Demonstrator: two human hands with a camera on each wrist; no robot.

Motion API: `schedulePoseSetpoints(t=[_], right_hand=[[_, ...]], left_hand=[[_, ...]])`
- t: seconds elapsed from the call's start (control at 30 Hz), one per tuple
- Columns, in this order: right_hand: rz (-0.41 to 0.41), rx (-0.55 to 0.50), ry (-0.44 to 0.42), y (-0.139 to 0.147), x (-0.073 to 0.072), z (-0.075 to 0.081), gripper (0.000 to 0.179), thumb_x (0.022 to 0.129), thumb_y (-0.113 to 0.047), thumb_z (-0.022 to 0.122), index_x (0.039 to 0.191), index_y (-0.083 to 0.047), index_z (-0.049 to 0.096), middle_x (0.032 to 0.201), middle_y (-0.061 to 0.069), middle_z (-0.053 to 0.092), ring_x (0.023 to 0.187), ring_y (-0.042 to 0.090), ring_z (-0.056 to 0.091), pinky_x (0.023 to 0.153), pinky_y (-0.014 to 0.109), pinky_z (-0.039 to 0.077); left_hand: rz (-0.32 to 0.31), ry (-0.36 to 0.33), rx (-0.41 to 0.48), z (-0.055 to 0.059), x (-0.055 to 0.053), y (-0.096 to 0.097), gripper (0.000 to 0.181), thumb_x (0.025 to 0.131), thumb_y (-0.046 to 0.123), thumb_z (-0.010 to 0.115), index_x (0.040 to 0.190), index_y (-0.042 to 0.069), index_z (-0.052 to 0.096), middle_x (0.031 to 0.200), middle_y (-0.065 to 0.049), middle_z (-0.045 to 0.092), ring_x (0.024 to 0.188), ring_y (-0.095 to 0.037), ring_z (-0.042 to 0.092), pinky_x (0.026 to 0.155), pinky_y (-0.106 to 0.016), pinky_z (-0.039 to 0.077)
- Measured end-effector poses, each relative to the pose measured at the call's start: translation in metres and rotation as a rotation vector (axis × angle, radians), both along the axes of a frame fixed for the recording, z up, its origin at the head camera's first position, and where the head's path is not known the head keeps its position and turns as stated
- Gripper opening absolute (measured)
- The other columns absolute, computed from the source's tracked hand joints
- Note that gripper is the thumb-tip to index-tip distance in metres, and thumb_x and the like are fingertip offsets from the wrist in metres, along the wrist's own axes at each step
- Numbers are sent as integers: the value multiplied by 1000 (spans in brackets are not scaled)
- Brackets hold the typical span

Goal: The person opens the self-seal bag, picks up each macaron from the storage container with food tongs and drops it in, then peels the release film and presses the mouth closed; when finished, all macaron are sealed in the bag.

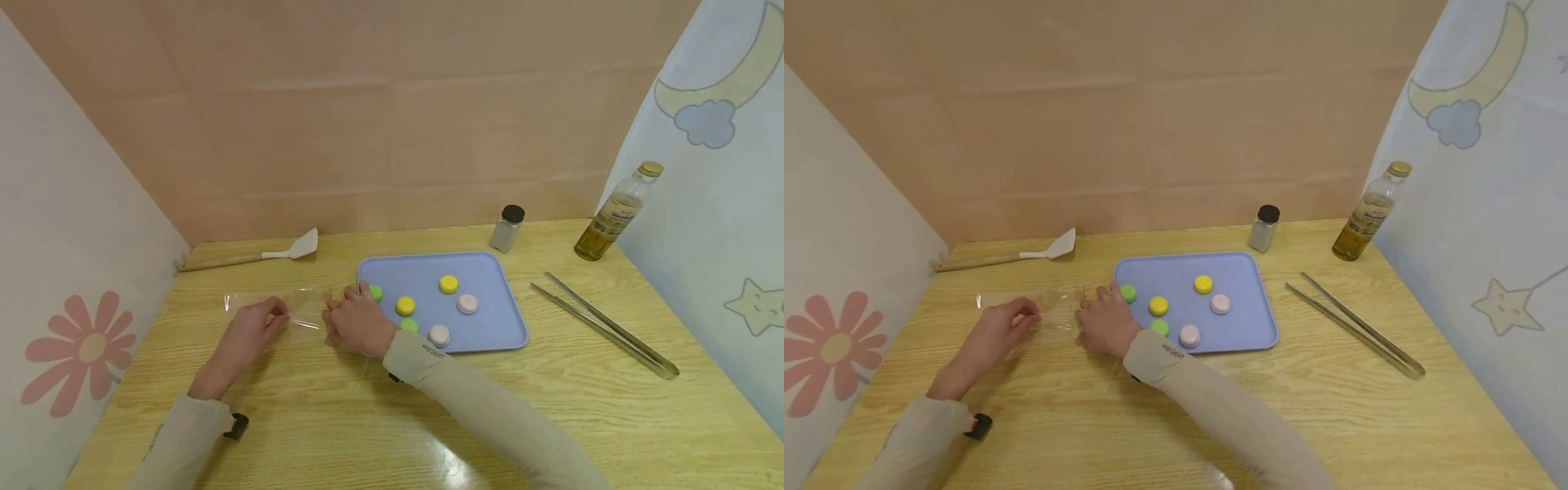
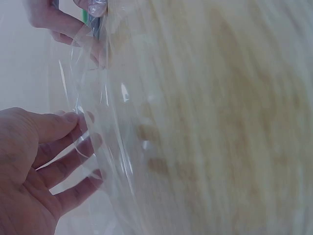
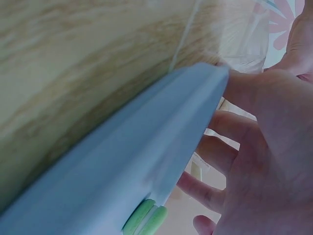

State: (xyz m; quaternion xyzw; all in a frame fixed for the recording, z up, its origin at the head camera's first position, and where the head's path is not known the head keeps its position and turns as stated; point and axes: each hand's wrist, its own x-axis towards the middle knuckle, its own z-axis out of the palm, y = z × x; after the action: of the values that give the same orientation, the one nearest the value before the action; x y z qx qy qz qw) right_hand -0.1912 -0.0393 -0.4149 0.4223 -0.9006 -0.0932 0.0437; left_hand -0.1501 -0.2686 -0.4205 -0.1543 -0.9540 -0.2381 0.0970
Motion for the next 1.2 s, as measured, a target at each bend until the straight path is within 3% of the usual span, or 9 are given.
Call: schedulePoseSetpoints(t=[0.1, 0.23, 0.4, 0.6, 0.77, 1.0, 1.2], right_hand=[[1, 4, 12, 0, 0, -1, 40, 96, -59, 60, 123, -32, 70, 127, -15, 65, 93, 18, 53, 84, 41, 31], [1, 11, 15, 0, 0, -1, 38, 98, -58, 59, 123, -32, 71, 128, -15, 64, 92, 19, 52, 84, 41, 31], [2, 12, -3, 1, 1, 1, 40, 99, -56, 58, 127, -31, 69, 132, -14, 63, 93, 19, 51, 86, 42, 31], [2, 10, -19, 1, 2, 3, 44, 98, -56, 60, 133, -30, 68, 139, -13, 60, 99, 20, 53, 90, 43, 32], [5, 8, -24, 2, 2, 3, 44, 100, -53, 59, 136, -29, 66, 141, -11, 59, 97, 20, 53, 91, 45, 32], [8, 2, -16, 1, 1, 0, 43, 99, -54, 59, 134, -30, 67, 142, -10, 58, 96, 20, 53, 90, 44, 32], [10, 2, -22, 2, 1, 0, 46, 99, -56, 59, 136, -30, 66, 142, -11, 58, 93, 19, 51, 86, 42, 31]], left_hand=[[-7, 29, 14, 0, 1, 0, 15, 92, -4, 71, 106, -4, 68, 95, -13, 72, 84, -26, 68, 68, -42, 55], [-13, 14, 17, 2, 1, 1, 22, 92, -7, 70, 114, -8, 68, 95, -13, 68, 79, -23, 64, 65, -39, 53], [-21, 3, 6, 1, 1, 1, 13, 95, -6, 67, 107, -6, 72, 97, -14, 61, 75, -18, 56, 62, -33, 50], [2, -9, 39, 1, 2, 1, 7, 96, -2, 67, 101, -3, 71, 103, -16, 65, 91, -32, 63, 75, -47, 54], [33, -27, 36, 2, 3, 0, 8, 93, -2, 71, 100, 1, 69, 97, -12, 70, 88, -28, 66, 75, -47, 54], [6, 25, 52, 1, 1, -3, 23, 89, -10, 71, 112, -6, 68, 92, -12, 66, 86, -30, 65, 76, -48, 57], [4, 68, 54, -1, 0, -5, 11, 90, -6, 73, 100, -4, 70, 92, -12, 67, 85, -29, 66, 74, -47, 58]])
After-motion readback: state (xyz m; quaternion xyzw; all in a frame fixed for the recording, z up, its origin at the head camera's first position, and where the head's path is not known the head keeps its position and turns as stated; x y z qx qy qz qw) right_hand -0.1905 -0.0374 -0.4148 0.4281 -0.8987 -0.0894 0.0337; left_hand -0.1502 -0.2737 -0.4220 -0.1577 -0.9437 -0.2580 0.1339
